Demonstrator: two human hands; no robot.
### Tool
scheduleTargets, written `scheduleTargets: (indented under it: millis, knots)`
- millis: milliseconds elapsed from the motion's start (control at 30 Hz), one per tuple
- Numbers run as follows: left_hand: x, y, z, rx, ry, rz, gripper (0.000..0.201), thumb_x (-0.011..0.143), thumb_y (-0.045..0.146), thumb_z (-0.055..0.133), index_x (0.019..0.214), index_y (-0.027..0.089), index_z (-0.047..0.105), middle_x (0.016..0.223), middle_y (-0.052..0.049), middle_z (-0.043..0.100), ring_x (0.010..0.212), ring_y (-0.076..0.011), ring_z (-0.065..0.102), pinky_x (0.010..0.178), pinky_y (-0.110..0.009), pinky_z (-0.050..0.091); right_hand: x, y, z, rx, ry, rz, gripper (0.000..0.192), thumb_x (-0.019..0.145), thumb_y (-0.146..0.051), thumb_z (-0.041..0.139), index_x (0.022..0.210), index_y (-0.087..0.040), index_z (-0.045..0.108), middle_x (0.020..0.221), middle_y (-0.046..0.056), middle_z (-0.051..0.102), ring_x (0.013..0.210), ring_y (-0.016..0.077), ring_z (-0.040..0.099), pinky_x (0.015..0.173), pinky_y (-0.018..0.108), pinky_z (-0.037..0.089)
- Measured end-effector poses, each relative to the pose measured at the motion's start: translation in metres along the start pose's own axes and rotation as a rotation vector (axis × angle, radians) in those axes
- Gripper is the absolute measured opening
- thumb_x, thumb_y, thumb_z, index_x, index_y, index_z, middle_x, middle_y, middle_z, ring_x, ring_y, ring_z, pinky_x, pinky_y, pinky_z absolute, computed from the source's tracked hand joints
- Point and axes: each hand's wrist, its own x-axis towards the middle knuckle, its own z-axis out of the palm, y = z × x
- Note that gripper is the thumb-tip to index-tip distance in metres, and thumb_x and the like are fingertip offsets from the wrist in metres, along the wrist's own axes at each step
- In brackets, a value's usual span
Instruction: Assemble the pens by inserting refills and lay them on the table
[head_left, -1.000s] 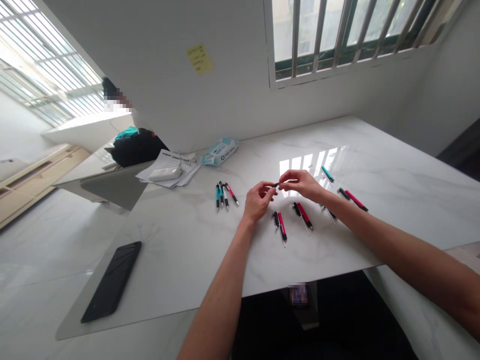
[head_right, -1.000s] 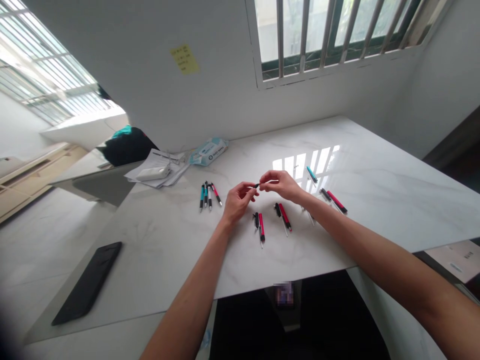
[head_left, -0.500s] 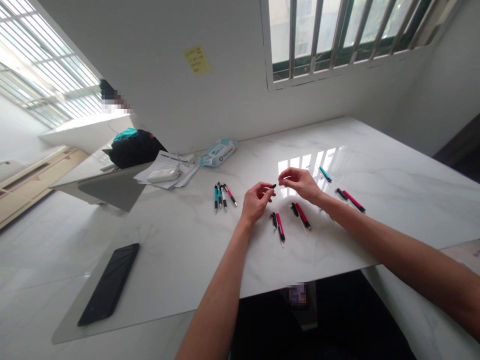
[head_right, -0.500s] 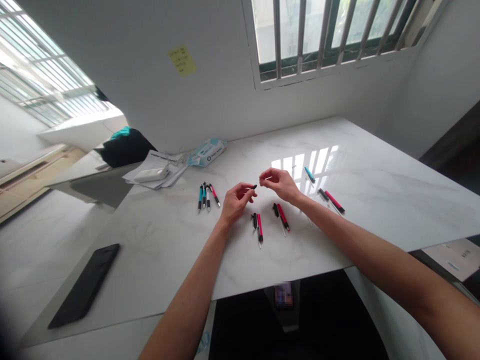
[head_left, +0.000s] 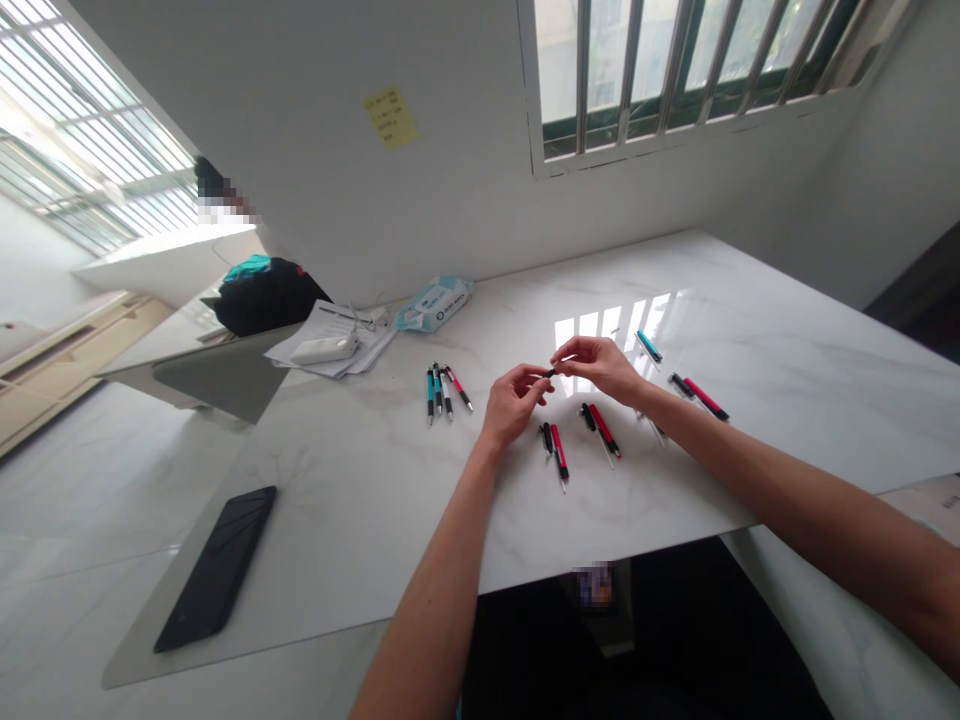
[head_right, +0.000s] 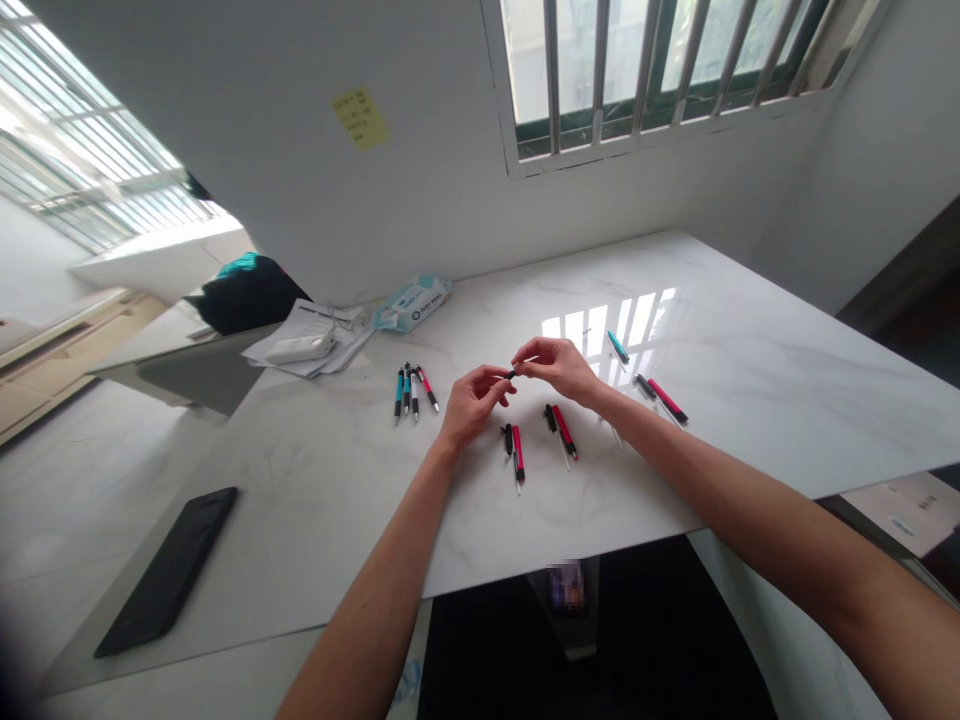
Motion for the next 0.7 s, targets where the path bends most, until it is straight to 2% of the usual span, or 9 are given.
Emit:
scheduleTargets:
  millis: [133, 500, 700]
  knots:
    - [0.0001, -0.0011, 0.0, -0.001, 0.0, 0.002, 0.031, 0.087, 0.043, 0.076, 0.101, 0.016, 0.073, 0.082, -0.007, 0.077, 0.074, -0.0169, 0.072, 0.066, -0.028, 0.057, -0.0004, -0.0003, 0.0006, 0.022, -0.013, 0.003, 0.03, 0.073, -0.041, 0.088, 0.092, -0.02, 0.077, 0.091, 0.005, 0.077, 0.083, 0.018, 0.07, 0.082, 0.036, 0.056]
    - [0.001, -0.0047, -0.0012, -0.002, -0.001, 0.01, 0.03, 0.088, 0.042, 0.076, 0.103, 0.016, 0.073, 0.084, -0.007, 0.077, 0.073, -0.0163, 0.071, 0.067, -0.028, 0.058, 0.0005, 0.0025, -0.0018, 0.028, -0.049, -0.02, 0.034, 0.072, -0.043, 0.09, 0.092, -0.02, 0.075, 0.095, 0.005, 0.077, 0.091, 0.0201, 0.073, 0.092, 0.04, 0.058]
    - [-0.0005, -0.0018, -0.001, 0.023, 0.006, 0.016, 0.03, 0.088, 0.043, 0.076, 0.102, 0.017, 0.073, 0.086, -0.008, 0.078, 0.073, -0.0166, 0.072, 0.066, -0.028, 0.058, 0.0, 0.0033, -0.0019, -0.099, -0.063, -0.038, 0.033, 0.077, -0.048, 0.085, 0.094, -0.022, 0.076, 0.09, 0.005, 0.077, 0.083, 0.0199, 0.072, 0.084, 0.039, 0.06]
